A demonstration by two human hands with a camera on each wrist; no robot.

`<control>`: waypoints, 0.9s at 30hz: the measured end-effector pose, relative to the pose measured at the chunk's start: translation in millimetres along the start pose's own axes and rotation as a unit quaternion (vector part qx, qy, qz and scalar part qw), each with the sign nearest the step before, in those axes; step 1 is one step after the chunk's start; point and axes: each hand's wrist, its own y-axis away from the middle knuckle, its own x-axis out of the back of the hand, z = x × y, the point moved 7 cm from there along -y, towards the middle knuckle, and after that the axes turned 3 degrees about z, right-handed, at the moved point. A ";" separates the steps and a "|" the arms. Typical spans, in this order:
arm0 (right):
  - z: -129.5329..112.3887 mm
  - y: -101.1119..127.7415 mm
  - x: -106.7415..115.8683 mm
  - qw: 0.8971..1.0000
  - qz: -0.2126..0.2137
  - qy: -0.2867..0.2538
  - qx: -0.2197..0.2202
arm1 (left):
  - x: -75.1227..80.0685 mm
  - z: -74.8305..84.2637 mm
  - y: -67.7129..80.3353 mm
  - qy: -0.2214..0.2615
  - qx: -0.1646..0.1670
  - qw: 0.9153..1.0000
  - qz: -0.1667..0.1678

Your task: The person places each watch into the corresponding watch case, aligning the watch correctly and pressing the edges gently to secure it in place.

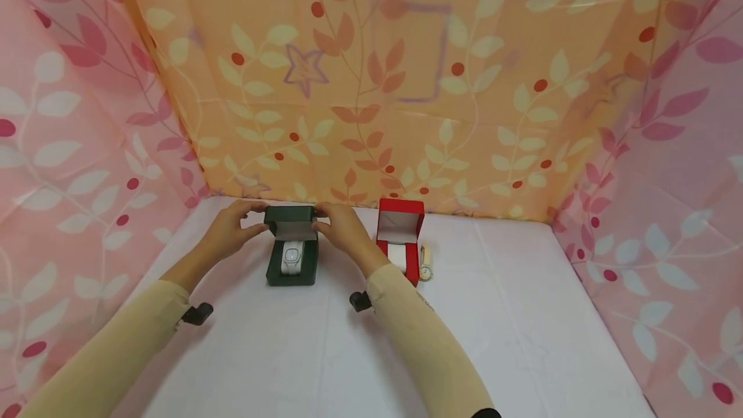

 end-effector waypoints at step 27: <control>6.9 16.0 -1.5 0.988 -0.004 -0.144 -0.063 | -4.3 8.8 24.6 0.002 0.003 0.999 0.050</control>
